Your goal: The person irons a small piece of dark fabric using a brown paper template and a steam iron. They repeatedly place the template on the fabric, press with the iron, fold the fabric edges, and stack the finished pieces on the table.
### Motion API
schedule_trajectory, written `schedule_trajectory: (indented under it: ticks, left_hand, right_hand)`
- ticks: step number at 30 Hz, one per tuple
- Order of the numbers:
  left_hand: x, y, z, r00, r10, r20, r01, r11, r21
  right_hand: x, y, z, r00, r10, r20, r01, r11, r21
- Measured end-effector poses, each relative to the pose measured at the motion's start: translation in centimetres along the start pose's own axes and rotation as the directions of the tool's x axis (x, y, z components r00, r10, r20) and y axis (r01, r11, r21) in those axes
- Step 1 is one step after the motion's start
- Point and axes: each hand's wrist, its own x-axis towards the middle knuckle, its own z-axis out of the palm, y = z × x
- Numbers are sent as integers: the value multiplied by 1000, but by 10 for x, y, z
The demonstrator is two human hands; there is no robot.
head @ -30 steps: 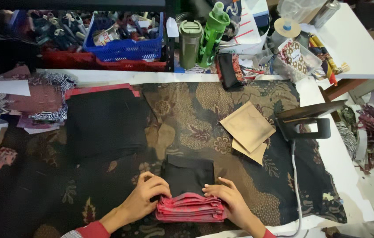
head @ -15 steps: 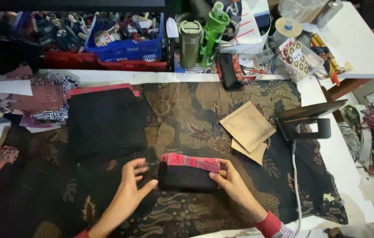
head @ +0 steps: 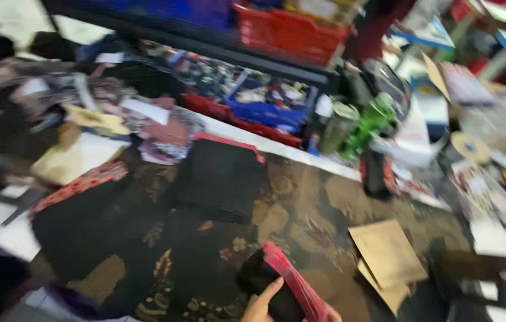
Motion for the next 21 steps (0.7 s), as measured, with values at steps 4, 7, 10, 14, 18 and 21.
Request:
schedule_trajectory:
  ticks: [4, 7, 10, 14, 18, 21]
  left_hand:
    - [-25, 36, -7, 990, 134, 53, -144, 901, 408]
    - [-72, 69, -5, 846, 497, 192, -513, 858, 39]
    - [-101, 119, -11, 967, 200, 155, -102, 870, -482]
    - [-142, 186, -76, 946, 324, -5, -271, 782, -561]
    - [-180, 257, -159, 676, 699, -235, -677, 463, -572]
    - [-211, 313, -222, 548, 709, -443, -830, 394, -396]
  right_hand:
    - [40, 14, 3, 998, 36, 57, -36, 999, -12]
    - [50, 28, 20, 994, 59, 96, -57, 998, -17]
    - [61, 35, 36, 988, 66, 143, -60, 997, -44]
    - [79, 31, 55, 977, 70, 200, -54, 995, -85]
    - [71, 17, 64, 973, 84, 214, -63, 993, -102]
    - [53, 1, 65, 974, 95, 208, -74, 991, -107]
